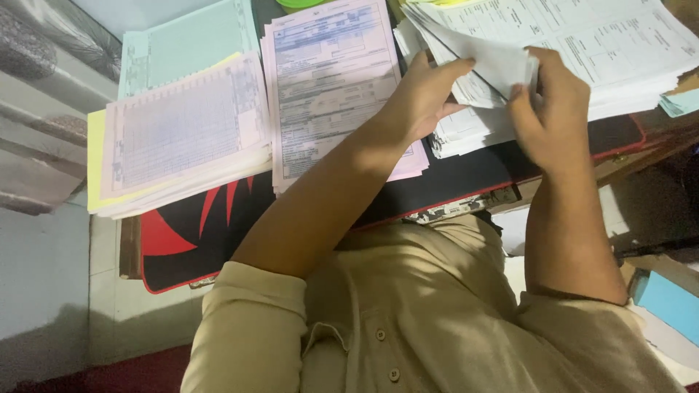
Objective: Sorting and aligning multiple stacks of colored and white documents on a desk.
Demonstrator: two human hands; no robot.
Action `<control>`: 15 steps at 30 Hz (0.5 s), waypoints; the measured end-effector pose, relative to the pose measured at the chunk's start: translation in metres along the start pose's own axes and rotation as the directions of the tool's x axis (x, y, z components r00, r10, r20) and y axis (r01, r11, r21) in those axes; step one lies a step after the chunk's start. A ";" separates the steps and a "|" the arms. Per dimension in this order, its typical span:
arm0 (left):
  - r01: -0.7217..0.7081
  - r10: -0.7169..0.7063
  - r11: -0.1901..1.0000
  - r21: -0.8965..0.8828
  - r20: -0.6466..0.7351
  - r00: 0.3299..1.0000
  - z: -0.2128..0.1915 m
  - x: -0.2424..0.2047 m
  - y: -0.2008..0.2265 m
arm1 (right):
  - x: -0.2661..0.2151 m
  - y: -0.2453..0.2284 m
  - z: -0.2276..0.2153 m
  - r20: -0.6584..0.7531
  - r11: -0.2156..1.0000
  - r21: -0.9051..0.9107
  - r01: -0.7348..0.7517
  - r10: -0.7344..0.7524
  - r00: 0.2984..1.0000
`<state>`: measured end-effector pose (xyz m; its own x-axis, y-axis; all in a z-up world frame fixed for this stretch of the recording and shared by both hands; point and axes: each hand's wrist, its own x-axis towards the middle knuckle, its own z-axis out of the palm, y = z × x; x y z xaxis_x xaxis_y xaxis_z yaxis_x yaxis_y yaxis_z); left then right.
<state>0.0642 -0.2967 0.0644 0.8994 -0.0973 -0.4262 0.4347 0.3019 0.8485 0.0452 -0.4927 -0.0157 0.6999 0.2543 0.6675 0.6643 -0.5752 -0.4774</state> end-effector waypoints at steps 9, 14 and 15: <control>0.003 0.000 0.996 0.084 -0.035 0.999 0.000 0.010 -0.003 | 0.014 -0.006 -0.006 0.135 0.995 -0.079 -0.059 0.069 0.988; -0.045 0.057 0.972 0.232 -0.043 0.997 -0.003 0.014 -0.001 | 0.019 0.026 -0.002 -0.039 0.991 -0.131 0.036 -0.041 0.998; -0.093 0.100 0.965 0.245 -0.016 0.995 -0.003 0.013 0.001 | 0.019 0.037 -0.005 -0.144 0.993 -0.110 0.033 -0.049 0.988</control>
<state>0.0763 -0.2951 0.0582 0.9374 -0.0514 -0.3445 0.3475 0.0680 0.9352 0.0823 -0.5131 -0.0179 0.6218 0.1674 0.7651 0.6538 -0.6487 -0.3894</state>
